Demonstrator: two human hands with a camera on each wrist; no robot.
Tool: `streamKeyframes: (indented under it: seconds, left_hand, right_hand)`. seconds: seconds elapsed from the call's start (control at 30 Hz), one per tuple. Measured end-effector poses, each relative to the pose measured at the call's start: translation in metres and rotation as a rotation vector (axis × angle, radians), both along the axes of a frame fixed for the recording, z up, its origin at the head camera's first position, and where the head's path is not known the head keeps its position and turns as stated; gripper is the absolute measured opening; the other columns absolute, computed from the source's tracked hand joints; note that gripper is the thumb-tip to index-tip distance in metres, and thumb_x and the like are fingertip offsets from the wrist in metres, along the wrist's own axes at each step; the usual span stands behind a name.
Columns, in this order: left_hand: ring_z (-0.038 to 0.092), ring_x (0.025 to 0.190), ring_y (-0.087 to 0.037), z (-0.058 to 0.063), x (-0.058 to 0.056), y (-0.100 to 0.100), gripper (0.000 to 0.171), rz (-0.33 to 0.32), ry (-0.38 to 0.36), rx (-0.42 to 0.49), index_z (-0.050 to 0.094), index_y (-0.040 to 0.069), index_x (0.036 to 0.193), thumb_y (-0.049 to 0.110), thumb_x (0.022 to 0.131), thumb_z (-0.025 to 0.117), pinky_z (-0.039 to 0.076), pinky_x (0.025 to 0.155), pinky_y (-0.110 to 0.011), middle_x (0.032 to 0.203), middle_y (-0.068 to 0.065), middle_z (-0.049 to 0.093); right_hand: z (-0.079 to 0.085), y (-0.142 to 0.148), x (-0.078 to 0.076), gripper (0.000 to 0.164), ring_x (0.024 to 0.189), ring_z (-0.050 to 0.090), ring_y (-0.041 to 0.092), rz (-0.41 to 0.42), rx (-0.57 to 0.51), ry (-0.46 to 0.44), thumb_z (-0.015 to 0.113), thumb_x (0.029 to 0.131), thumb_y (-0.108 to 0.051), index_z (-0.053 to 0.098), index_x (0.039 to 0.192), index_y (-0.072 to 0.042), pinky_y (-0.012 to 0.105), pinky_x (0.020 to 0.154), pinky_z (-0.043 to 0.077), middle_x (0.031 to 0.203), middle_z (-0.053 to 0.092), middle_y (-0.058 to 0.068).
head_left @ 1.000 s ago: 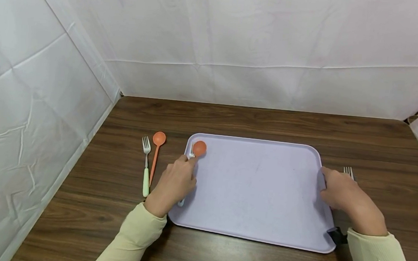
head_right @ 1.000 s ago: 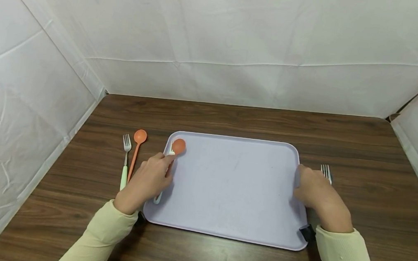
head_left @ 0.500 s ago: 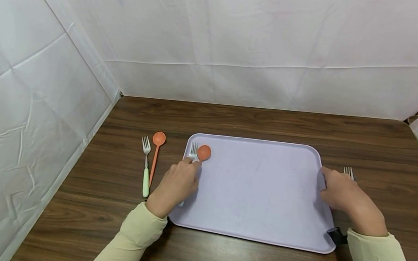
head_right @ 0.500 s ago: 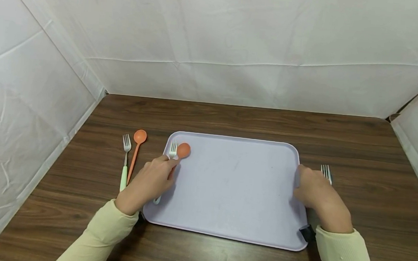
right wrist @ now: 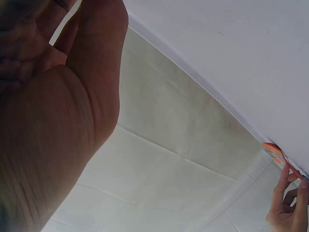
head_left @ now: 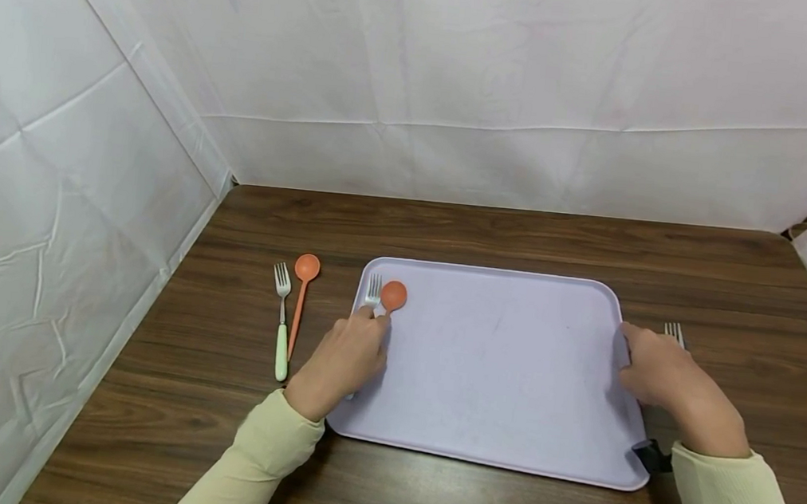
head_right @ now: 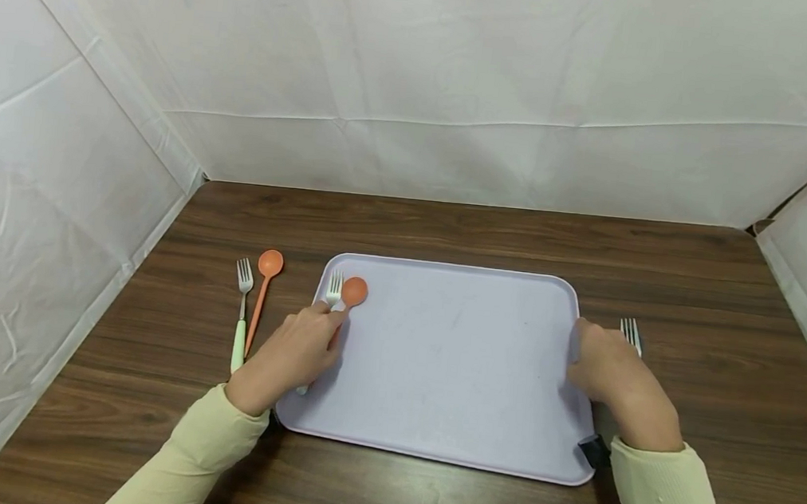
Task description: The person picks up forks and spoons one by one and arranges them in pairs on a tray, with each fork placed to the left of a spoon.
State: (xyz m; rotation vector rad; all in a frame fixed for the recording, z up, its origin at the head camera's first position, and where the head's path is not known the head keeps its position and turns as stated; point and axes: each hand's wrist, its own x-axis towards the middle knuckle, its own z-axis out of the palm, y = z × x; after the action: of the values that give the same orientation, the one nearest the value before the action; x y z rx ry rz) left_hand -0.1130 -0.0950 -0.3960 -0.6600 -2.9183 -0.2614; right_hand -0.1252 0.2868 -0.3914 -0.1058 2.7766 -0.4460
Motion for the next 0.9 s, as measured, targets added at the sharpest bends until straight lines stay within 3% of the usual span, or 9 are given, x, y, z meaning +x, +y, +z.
streamKeyframes:
  seconds: [0.13, 0.27, 0.43, 0.53, 0.7, 0.9]
  left_hand:
    - [0.051, 0.051, -0.021, 0.001, 0.002, -0.004, 0.025, -0.018, -0.011, 0.007, 0.065, 0.001, 0.102, 0.006, 0.077, 0.064, 0.042, 0.042, -0.033, 0.082, -0.012, 0.054]
    - [0.054, 0.066, -0.02, 0.005, 0.004, -0.012, 0.027, -0.07, 0.024, 0.019, 0.066, 0.007, 0.102, 0.009, 0.076, 0.07, 0.045, 0.048, -0.034, 0.094, -0.009, 0.055]
    - [0.052, 0.103, -0.028, 0.01, 0.007, -0.02, 0.04, -0.191, 0.005, -0.096, 0.065, 0.01, 0.109, 0.014, 0.071, 0.077, 0.047, 0.071, -0.044, 0.116, -0.01, 0.056]
    - [0.046, 0.114, -0.031, 0.011, 0.009, -0.022, 0.046, -0.22, -0.032, -0.173, 0.064, 0.011, 0.113, 0.021, 0.071, 0.079, 0.044, 0.078, -0.049, 0.122, -0.01, 0.054]
    - [0.045, 0.116, -0.03, 0.01, 0.011, -0.022, 0.044, -0.218, -0.038, -0.202, 0.065, 0.012, 0.108, 0.026, 0.07, 0.081, 0.041, 0.081, -0.051, 0.122, -0.007, 0.056]
    - [0.049, 0.107, -0.027, 0.006, 0.007, -0.021, 0.043, -0.223, 0.005, -0.197, 0.067, 0.013, 0.1, 0.035, 0.066, 0.082, 0.041, 0.078, -0.047, 0.115, -0.004, 0.06]
  right_hand:
    - [0.0, 0.001, 0.0, 0.064, 0.082, 0.055, 0.04, 0.021, -0.001, 0.014, 0.057, 0.072, 0.003, 0.032, 0.127, 0.024, 0.044, 0.061, 0.048, 0.115, 0.043, 0.046]
    - [-0.001, 0.002, 0.001, 0.063, 0.083, 0.053, 0.04, 0.04, 0.001, 0.033, 0.057, 0.071, 0.003, 0.034, 0.126, 0.023, 0.045, 0.062, 0.046, 0.115, 0.043, 0.045]
    - [0.0, 0.002, 0.001, 0.062, 0.086, 0.054, 0.042, 0.043, 0.007, 0.035, 0.057, 0.072, 0.002, 0.034, 0.126, 0.023, 0.046, 0.063, 0.046, 0.114, 0.044, 0.045]
    - [0.001, 0.002, 0.001, 0.062, 0.085, 0.053, 0.042, 0.045, 0.012, 0.035, 0.057, 0.072, 0.002, 0.034, 0.126, 0.023, 0.047, 0.064, 0.046, 0.113, 0.045, 0.045]
    - [0.0, 0.001, 0.001, 0.063, 0.082, 0.053, 0.04, 0.028, 0.008, 0.015, 0.057, 0.073, 0.002, 0.032, 0.127, 0.023, 0.043, 0.06, 0.046, 0.115, 0.043, 0.046]
    - [0.0, 0.001, 0.001, 0.063, 0.077, 0.052, 0.037, 0.026, 0.003, 0.013, 0.057, 0.073, 0.003, 0.032, 0.127, 0.023, 0.037, 0.056, 0.044, 0.115, 0.042, 0.046]
